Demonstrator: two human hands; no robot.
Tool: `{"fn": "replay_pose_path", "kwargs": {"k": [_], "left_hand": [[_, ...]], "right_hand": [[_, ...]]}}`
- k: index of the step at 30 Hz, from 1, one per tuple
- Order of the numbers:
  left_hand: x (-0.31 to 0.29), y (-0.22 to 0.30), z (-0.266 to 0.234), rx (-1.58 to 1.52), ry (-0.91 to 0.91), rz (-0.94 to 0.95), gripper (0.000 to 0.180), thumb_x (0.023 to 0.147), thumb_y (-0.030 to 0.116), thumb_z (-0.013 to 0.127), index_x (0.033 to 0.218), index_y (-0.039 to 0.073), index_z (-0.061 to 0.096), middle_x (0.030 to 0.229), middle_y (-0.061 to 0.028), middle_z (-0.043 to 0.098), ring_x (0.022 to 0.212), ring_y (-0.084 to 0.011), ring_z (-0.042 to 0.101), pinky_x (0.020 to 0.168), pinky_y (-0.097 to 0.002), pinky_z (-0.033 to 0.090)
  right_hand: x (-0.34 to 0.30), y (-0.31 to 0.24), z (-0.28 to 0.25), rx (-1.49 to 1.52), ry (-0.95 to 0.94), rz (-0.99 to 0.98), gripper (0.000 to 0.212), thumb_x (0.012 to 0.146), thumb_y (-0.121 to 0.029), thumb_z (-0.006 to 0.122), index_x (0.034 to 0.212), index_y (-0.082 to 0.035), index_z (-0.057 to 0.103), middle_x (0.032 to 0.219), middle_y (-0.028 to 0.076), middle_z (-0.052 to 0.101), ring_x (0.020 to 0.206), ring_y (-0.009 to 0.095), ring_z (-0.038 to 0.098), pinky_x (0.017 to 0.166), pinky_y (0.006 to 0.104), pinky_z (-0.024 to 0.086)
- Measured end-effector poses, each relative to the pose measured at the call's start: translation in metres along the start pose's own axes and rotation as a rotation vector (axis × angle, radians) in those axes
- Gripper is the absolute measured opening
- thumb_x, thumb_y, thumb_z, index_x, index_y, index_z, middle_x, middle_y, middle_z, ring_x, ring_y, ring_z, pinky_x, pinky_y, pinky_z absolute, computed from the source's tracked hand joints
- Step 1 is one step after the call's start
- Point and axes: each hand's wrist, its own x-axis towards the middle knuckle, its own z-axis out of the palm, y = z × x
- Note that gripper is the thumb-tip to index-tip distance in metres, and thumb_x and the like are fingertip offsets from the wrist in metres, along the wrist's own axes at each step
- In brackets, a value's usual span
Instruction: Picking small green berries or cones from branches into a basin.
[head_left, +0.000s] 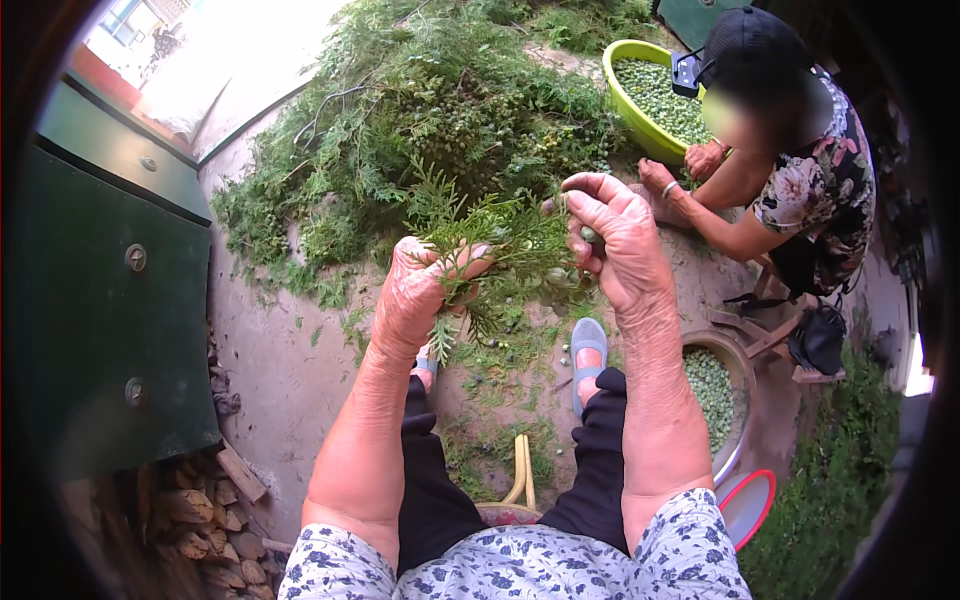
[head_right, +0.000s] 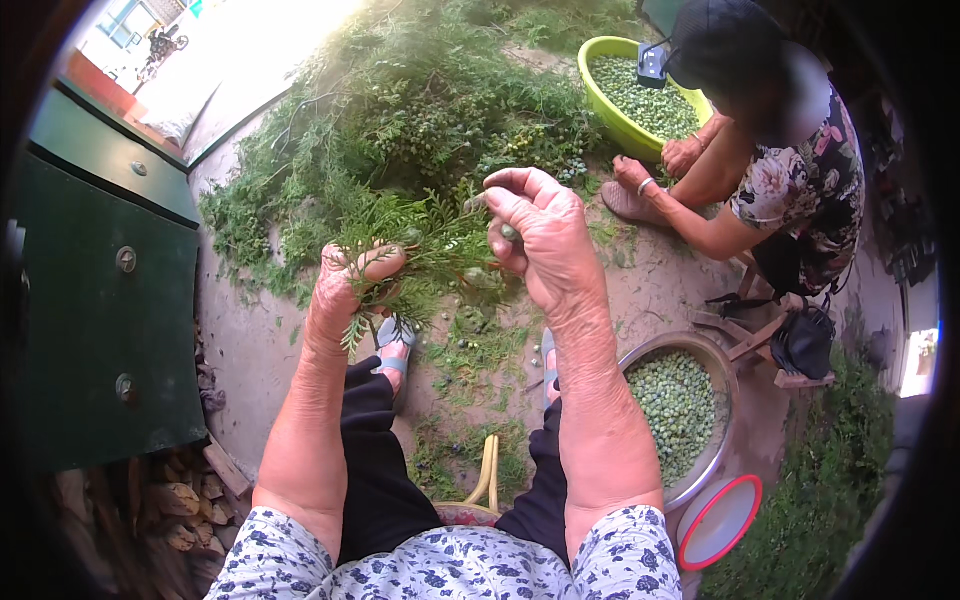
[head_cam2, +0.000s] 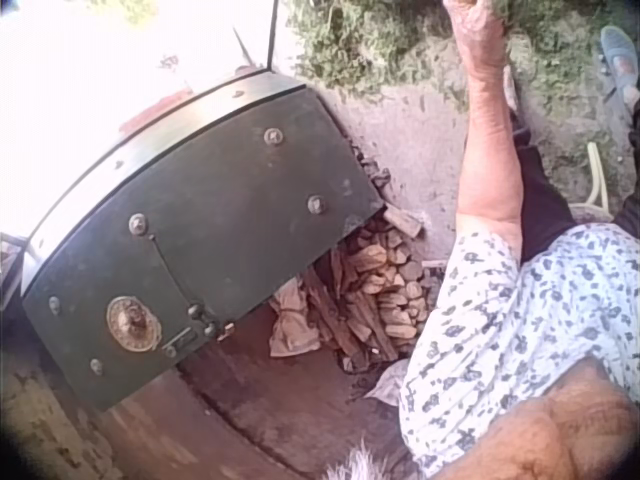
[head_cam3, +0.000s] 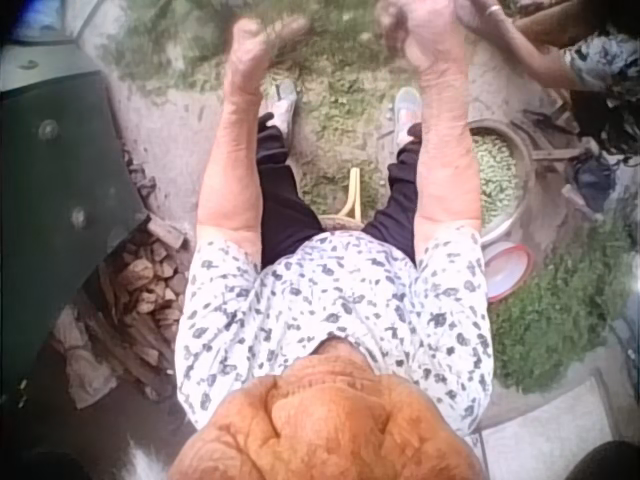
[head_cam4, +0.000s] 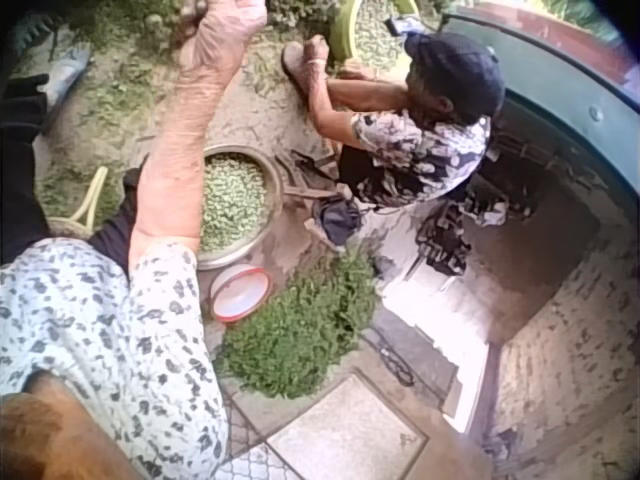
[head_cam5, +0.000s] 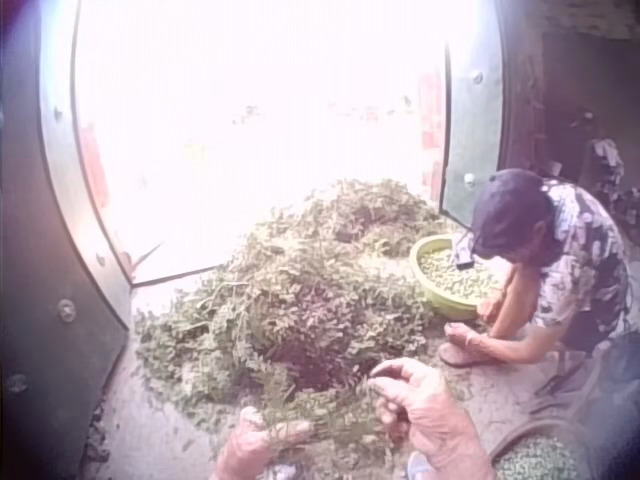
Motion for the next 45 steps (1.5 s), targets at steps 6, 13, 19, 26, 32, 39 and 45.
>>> {"fn": "replay_pose_path", "kwargs": {"k": [6,13,19,26,32,39,45], "left_hand": [[0.002,0.003,0.001,0.081,-0.039,0.076,0.015,0.078,0.017,0.066,0.08,0.002,0.065,0.066,0.0002,0.059,0.054,-0.0057,0.053,0.045,-0.0207,0.042],[0.001,0.002,-0.001,0.159,-0.118,0.191,0.017,0.076,0.015,0.067,0.085,0.001,0.066,0.067,0.0018,0.059,0.055,-0.0056,0.05,0.047,-0.0223,0.04],[-0.005,0.011,-0.002,0.07,-0.145,0.053,0.02,0.076,0.015,0.066,0.089,0.001,0.066,0.07,0.0013,0.061,0.059,-0.0046,0.05,0.052,-0.0216,0.042],[-0.007,0.004,0.003,-0.002,0.0,0.129,0.02,0.076,0.019,0.066,0.085,0.001,0.066,0.069,0.0018,0.06,0.057,-0.0046,0.048,0.051,-0.0218,0.04],[-0.005,0.003,-0.008,0.019,0.06,-0.025,0.022,0.075,0.022,0.069,0.085,0.004,0.066,0.07,0.0021,0.059,0.058,-0.0064,0.052,0.049,-0.0215,0.041],[-0.004,0.009,-0.002,0.019,0.08,-0.017,0.022,0.073,0.02,0.069,0.088,0.005,0.066,0.074,0.001,0.06,0.061,-0.0062,0.052,0.049,-0.02,0.04],[0.0,0.003,-0.012,-0.015,0.036,-0.049,0.023,0.072,0.022,0.069,0.089,0.006,0.066,0.079,0.0016,0.061,0.068,-0.0069,0.054,0.054,-0.0206,0.042]], "right_hand": [[0.0,0.008,-0.002,-0.042,-0.345,0.175,0.017,0.081,-0.01,0.062,0.094,0.0,0.061,0.084,0.002,0.063,0.07,0.006,0.058,0.06,0.0181,0.047],[-0.011,0.006,0.009,-0.185,-0.438,0.041,0.024,0.081,-0.014,0.065,0.099,0.001,0.063,0.085,0.001,0.064,0.077,0.006,0.056,0.068,0.0206,0.046],[-0.014,0.011,0.014,-0.078,-0.415,0.084,0.025,0.078,-0.011,0.067,0.098,0.002,0.062,0.087,0.003,0.064,0.073,0.007,0.058,0.068,0.0206,0.047],[-0.004,0.011,0.0,-0.098,-0.072,-0.033,0.012,0.083,-0.011,0.061,0.092,-0.002,0.061,0.074,-0.001,0.06,0.06,0.003,0.053,0.052,0.0164,0.043],[-0.005,0.005,0.002,0.314,-0.18,0.124,0.017,0.085,-0.011,0.057,0.101,-0.006,0.053,0.086,0.002,0.058,0.056,0.005,0.051,0.041,0.0162,0.037],[-0.003,0.001,-0.005,0.028,-0.261,0.118,0.016,0.076,-0.004,0.067,0.09,-0.003,0.061,0.072,-0.001,0.061,0.052,0.003,0.051,0.044,0.0146,0.04],[-0.004,0.011,-0.005,-0.175,-0.416,0.062,0.022,0.078,-0.008,0.064,0.099,0.001,0.062,0.08,0.0,0.064,0.064,0.003,0.054,0.056,0.0184,0.043]]}}
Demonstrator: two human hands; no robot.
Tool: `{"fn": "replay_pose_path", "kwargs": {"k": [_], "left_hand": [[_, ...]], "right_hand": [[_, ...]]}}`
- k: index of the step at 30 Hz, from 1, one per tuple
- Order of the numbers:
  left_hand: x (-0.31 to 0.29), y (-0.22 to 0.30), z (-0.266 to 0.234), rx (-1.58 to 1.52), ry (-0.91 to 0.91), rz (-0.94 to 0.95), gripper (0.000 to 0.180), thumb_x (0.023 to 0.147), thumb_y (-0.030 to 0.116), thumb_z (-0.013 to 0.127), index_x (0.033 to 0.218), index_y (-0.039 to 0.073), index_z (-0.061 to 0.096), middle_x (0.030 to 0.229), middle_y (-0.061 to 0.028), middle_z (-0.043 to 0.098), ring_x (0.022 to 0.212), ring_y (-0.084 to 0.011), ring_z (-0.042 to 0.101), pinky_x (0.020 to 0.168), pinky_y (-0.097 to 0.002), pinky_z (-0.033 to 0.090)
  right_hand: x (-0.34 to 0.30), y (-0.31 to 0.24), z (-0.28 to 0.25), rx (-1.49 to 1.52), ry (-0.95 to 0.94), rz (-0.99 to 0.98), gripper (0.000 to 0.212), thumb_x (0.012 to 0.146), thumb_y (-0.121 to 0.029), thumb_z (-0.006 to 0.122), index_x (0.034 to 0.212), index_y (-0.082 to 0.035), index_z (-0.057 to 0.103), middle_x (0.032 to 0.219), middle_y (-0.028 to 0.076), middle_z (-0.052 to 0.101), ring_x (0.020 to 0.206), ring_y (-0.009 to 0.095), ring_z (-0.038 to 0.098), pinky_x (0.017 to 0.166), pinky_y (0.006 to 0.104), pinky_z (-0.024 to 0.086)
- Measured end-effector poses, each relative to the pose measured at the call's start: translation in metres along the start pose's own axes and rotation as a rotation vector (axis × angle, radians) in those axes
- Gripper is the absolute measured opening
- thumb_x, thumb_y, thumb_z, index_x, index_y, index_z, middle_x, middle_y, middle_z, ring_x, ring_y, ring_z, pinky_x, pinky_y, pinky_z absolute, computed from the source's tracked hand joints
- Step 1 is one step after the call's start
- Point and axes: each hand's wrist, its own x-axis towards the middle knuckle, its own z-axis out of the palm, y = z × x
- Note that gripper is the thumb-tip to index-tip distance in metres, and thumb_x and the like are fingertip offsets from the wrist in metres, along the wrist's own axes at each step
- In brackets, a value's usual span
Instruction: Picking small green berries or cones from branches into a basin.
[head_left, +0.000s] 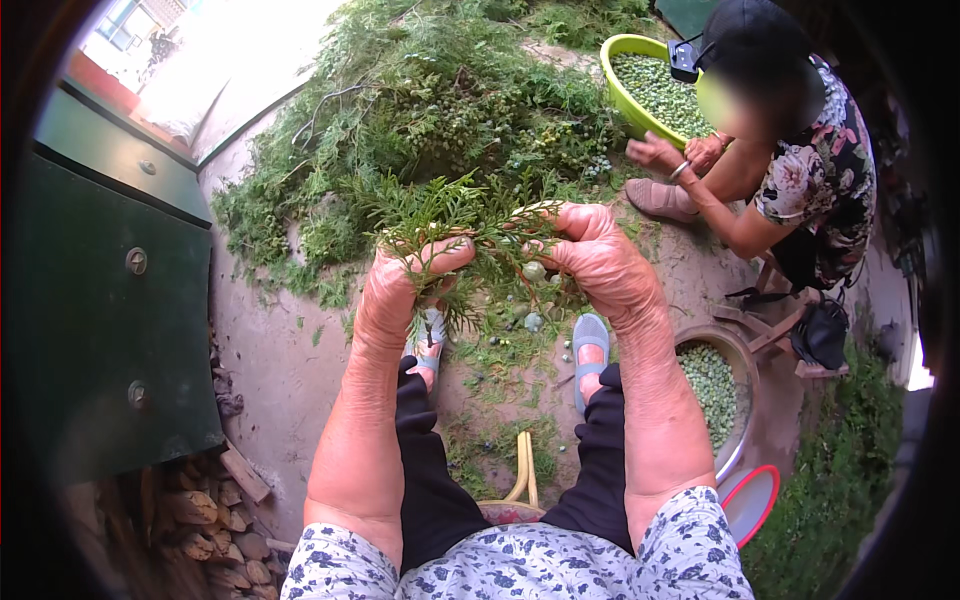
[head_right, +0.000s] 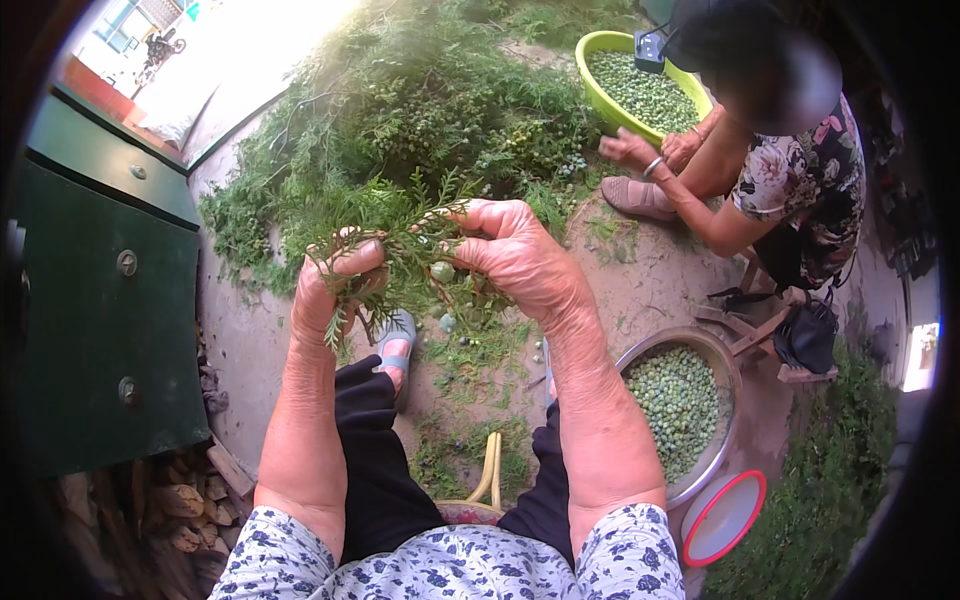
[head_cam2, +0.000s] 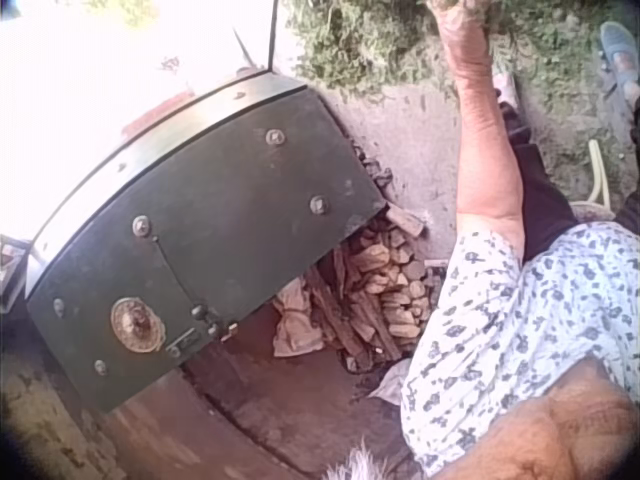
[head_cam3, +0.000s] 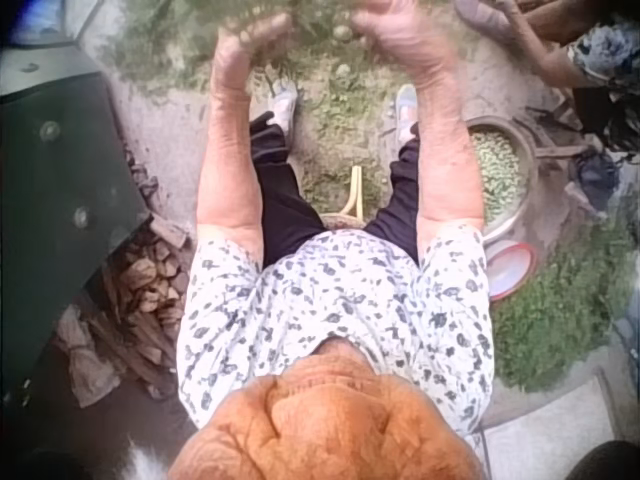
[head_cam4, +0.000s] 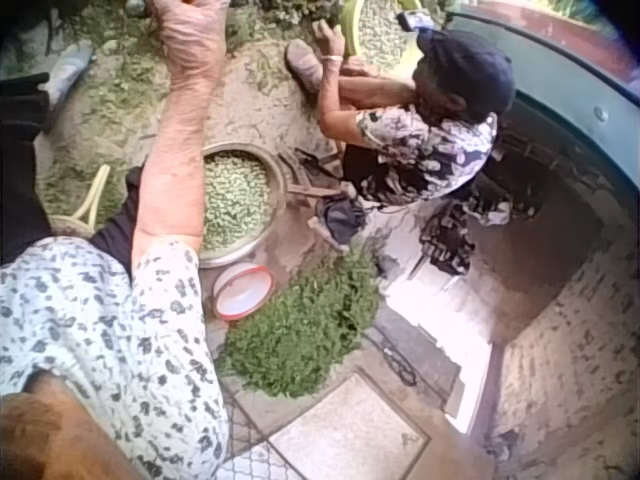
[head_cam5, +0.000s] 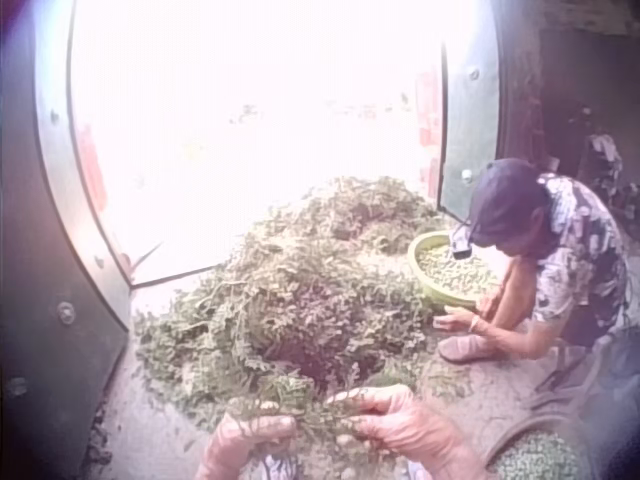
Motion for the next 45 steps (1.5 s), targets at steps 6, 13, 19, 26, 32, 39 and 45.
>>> {"fn": "replay_pose_path", "kwargs": {"k": [6,13,19,26,32,39,45], "left_hand": [[-0.002,0.001,0.008,-0.002,0.087,-0.045,0.024,0.075,0.027,0.067,0.09,0.007,0.065,0.08,0.0012,0.061,0.069,-0.0076,0.053,0.054,-0.0227,0.042],[-0.002,0.003,-0.001,-0.028,0.081,-0.055,0.026,0.08,0.028,0.062,0.091,0.005,0.063,0.08,0.0,0.061,0.072,-0.0087,0.053,0.062,-0.0254,0.043],[-0.001,0.002,0.011,-0.015,0.217,0.096,0.028,0.081,0.026,0.062,0.096,0.003,0.065,0.086,-0.0029,0.064,0.077,-0.0094,0.056,0.065,-0.0259,0.044],[0.008,-0.006,0.01,0.008,0.255,0.17,0.023,0.087,0.022,0.056,0.099,0.004,0.065,0.089,-0.0033,0.066,0.075,-0.0071,0.058,0.059,-0.0214,0.044],[0.009,-0.005,0.007,0.08,0.202,0.051,0.021,0.089,0.018,0.053,0.103,0.007,0.064,0.095,-0.0011,0.063,0.077,-0.0062,0.056,0.058,-0.0224,0.045],[0.013,-0.01,0.019,0.063,0.229,0.176,0.023,0.085,0.023,0.059,0.099,0.006,0.065,0.078,0.0017,0.063,0.063,-0.0046,0.05,0.05,-0.0213,0.039],[0.014,-0.014,0.022,0.011,0.202,0.231,0.016,0.081,0.021,0.065,0.087,0.007,0.066,0.073,0.0045,0.06,0.058,-0.0036,0.047,0.049,-0.0216,0.037]], "right_hand": [[-0.001,-0.003,0.007,-0.161,0.016,0.007,0.016,0.079,-0.005,0.06,0.095,-0.003,0.063,0.076,-0.002,0.063,0.06,0.001,0.051,0.048,0.0163,0.04],[0.005,0.0,0.002,-0.452,0.382,-0.255,0.008,0.082,-0.008,0.062,0.089,-0.004,0.063,0.073,-0.006,0.058,0.064,-0.001,0.049,0.052,0.0155,0.04],[-0.004,-0.018,-0.014,0.245,0.407,-0.144,0.011,0.084,-0.009,0.056,0.095,-0.006,0.056,0.079,0.0,0.058,0.057,0.003,0.047,0.043,0.017,0.037],[-0.003,-0.015,-0.032,0.813,0.14,-0.236,0.018,0.088,-0.019,0.055,0.089,-0.002,0.053,0.084,0.009,0.054,0.056,0.01,0.046,0.042,0.0194,0.031],[-0.008,-0.023,-0.024,0.484,0.321,-0.262,0.019,0.086,-0.019,0.059,0.092,-0.002,0.054,0.08,0.005,0.054,0.054,0.007,0.046,0.041,0.017,0.031],[0.005,-0.006,0.012,0.061,0.355,-0.038,0.023,0.081,-0.015,0.065,0.097,0.0,0.063,0.065,-0.001,0.059,0.046,0.001,0.047,0.037,0.0152,0.032],[0.012,0.006,0.02,-0.391,0.468,-0.197,0.02,0.078,-0.013,0.067,0.092,0.0,0.066,0.076,0.003,0.064,0.059,0.003,0.051,0.052,0.0222,0.041]]}}
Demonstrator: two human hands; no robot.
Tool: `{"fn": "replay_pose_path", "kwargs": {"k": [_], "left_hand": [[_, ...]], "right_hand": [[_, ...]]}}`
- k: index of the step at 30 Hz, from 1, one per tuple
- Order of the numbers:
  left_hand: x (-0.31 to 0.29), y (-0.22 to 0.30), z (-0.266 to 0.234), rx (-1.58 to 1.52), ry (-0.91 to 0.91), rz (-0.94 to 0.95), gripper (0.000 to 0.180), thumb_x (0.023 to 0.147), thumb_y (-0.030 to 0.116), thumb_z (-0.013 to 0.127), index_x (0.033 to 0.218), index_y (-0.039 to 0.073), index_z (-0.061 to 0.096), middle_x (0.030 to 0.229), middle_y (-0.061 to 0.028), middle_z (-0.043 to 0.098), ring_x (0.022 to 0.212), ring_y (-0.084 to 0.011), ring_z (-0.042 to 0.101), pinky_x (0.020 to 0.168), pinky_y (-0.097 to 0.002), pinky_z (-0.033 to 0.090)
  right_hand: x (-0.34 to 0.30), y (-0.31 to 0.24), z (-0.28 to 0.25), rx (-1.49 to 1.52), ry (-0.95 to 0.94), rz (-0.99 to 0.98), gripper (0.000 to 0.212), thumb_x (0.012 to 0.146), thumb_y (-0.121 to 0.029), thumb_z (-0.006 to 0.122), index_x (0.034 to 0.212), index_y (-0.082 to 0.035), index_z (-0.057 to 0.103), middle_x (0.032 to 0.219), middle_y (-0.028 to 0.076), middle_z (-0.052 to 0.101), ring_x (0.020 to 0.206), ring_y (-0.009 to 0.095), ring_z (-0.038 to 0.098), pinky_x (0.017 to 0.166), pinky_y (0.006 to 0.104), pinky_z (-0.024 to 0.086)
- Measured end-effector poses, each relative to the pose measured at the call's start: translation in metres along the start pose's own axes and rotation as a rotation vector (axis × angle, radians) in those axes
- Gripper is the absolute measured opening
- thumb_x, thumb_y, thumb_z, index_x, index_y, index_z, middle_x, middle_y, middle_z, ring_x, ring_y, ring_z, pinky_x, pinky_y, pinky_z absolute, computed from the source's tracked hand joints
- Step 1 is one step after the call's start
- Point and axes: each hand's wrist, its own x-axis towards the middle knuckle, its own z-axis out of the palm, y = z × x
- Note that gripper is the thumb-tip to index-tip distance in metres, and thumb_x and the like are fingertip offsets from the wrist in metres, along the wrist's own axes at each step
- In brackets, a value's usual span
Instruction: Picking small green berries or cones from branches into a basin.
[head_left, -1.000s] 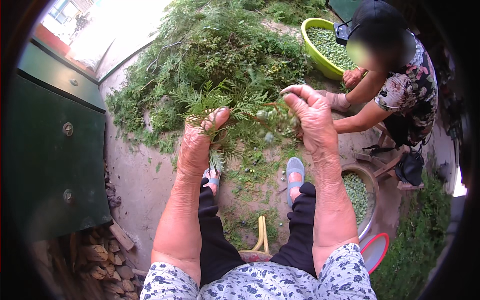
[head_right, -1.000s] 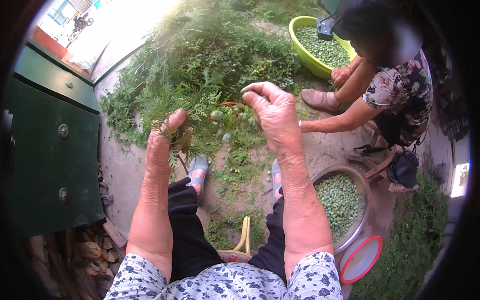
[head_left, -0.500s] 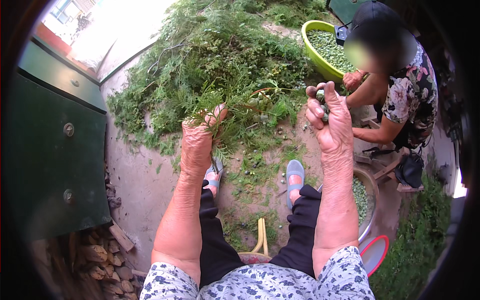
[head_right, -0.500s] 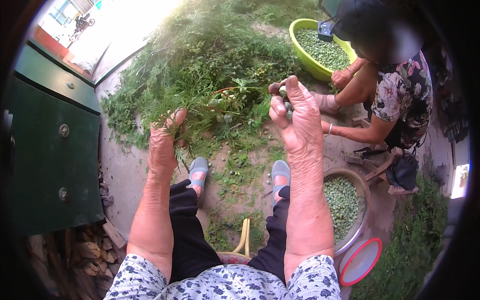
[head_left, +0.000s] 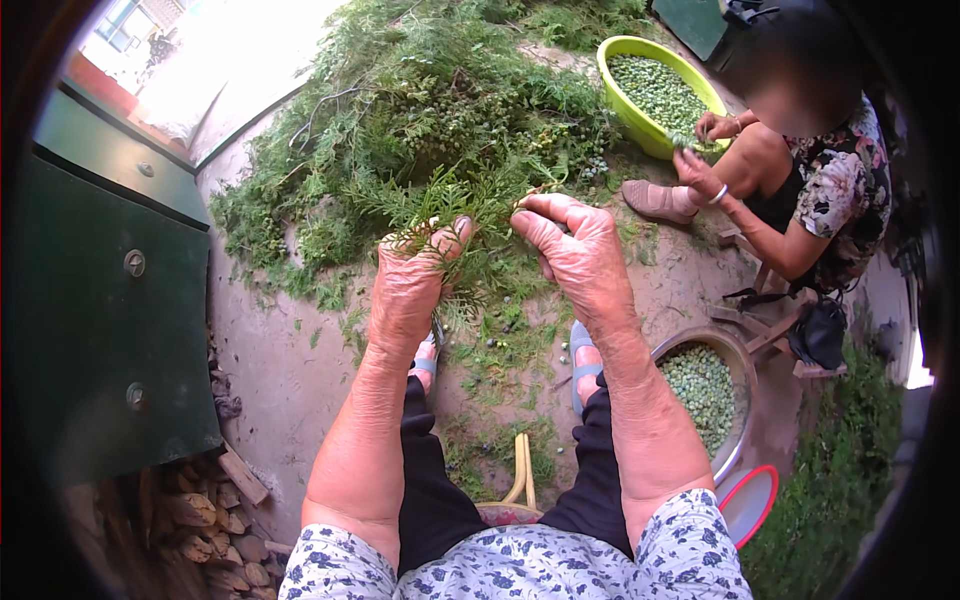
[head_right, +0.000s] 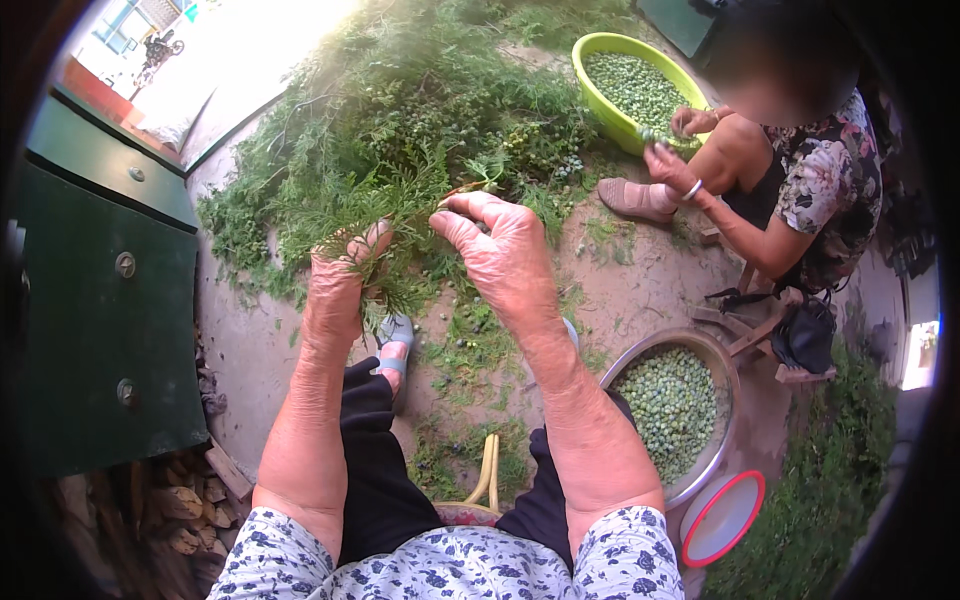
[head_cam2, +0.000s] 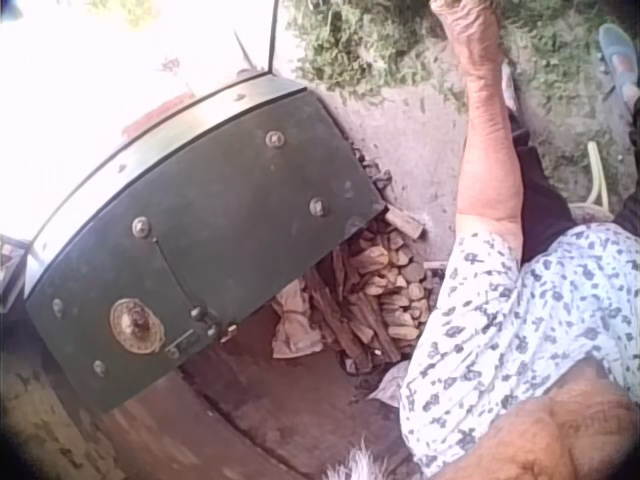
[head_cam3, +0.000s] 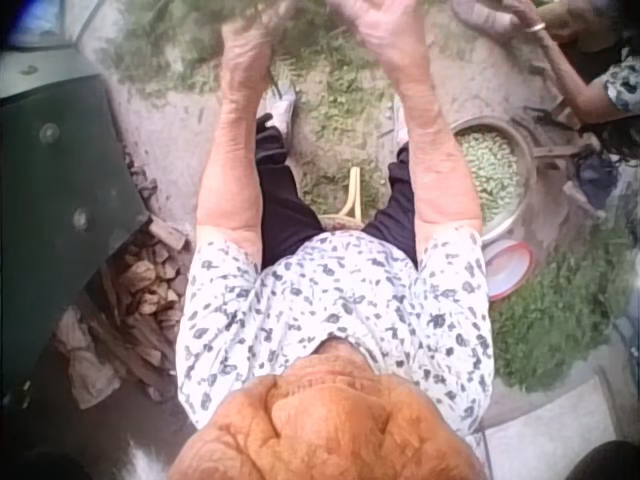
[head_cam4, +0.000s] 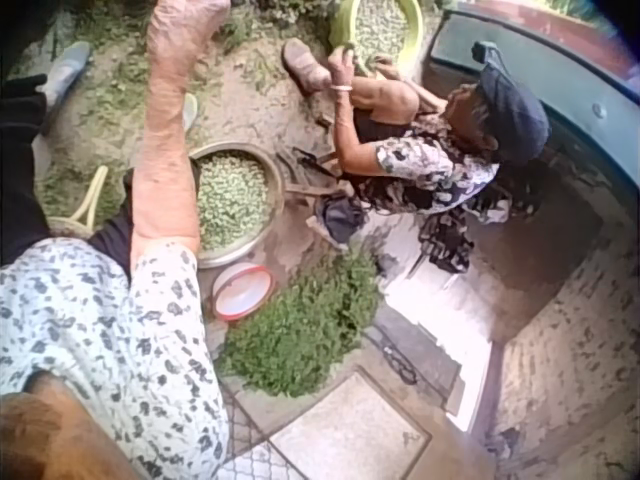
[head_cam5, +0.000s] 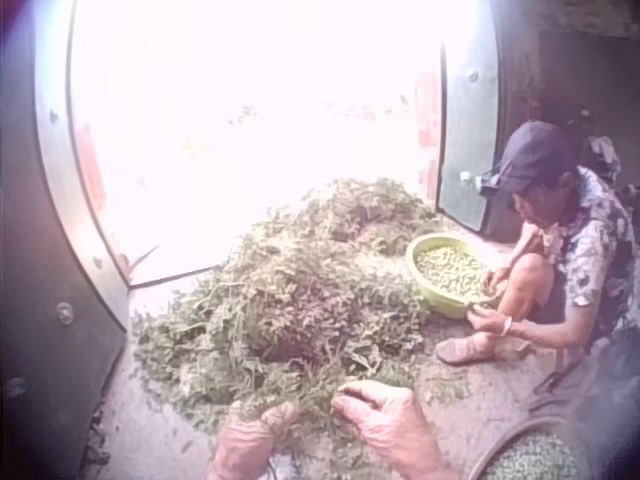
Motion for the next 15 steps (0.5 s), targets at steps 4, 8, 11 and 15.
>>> {"fn": "replay_pose_path", "kwargs": {"k": [4,8,11,15], "left_hand": [[-0.002,0.004,0.001,-0.122,-0.032,-0.117,0.015,0.082,0.02,0.064,0.089,0.007,0.066,0.075,0.0046,0.061,0.061,-0.003,0.05,0.049,-0.0208,0.038],[0.001,0.001,-0.005,-0.213,0.1,-0.099,0.011,0.082,0.018,0.064,0.086,0.009,0.066,0.079,0.0045,0.063,0.064,-0.0035,0.053,0.048,-0.0208,0.039],[0.008,-0.004,-0.015,-0.236,0.169,-0.192,0.015,0.079,0.026,0.067,0.082,0.012,0.064,0.072,0.0042,0.061,0.056,-0.006,0.05,0.045,-0.0213,0.038],[0.005,0.011,-0.003,-0.298,0.26,-0.294,0.027,0.081,0.029,0.065,0.089,0.004,0.062,0.049,0.0029,0.046,0.038,-0.0056,0.037,0.036,-0.0205,0.026]], "right_hand": [[0.0,0.004,-0.004,0.102,0.023,0.09,0.016,0.078,-0.012,0.067,0.088,0.0,0.065,0.071,0.002,0.063,0.056,0.004,0.051,0.049,0.0216,0.041],[0.012,0.004,-0.029,0.673,0.116,0.184,0.013,0.082,-0.011,0.062,0.089,-0.001,0.058,0.067,0.003,0.057,0.052,0.01,0.05,0.043,0.0197,0.037],[0.01,-0.003,-0.029,1.048,-0.028,0.246,0.013,0.086,-0.012,0.057,0.095,-0.003,0.054,0.084,0.01,0.057,0.064,0.017,0.053,0.043,0.0225,0.037],[0.005,0.0,-0.024,1.226,-0.152,0.332,0.017,0.086,-0.019,0.058,0.088,-0.004,0.053,0.081,0.009,0.057,0.061,0.016,0.053,0.041,0.0223,0.034]]}}
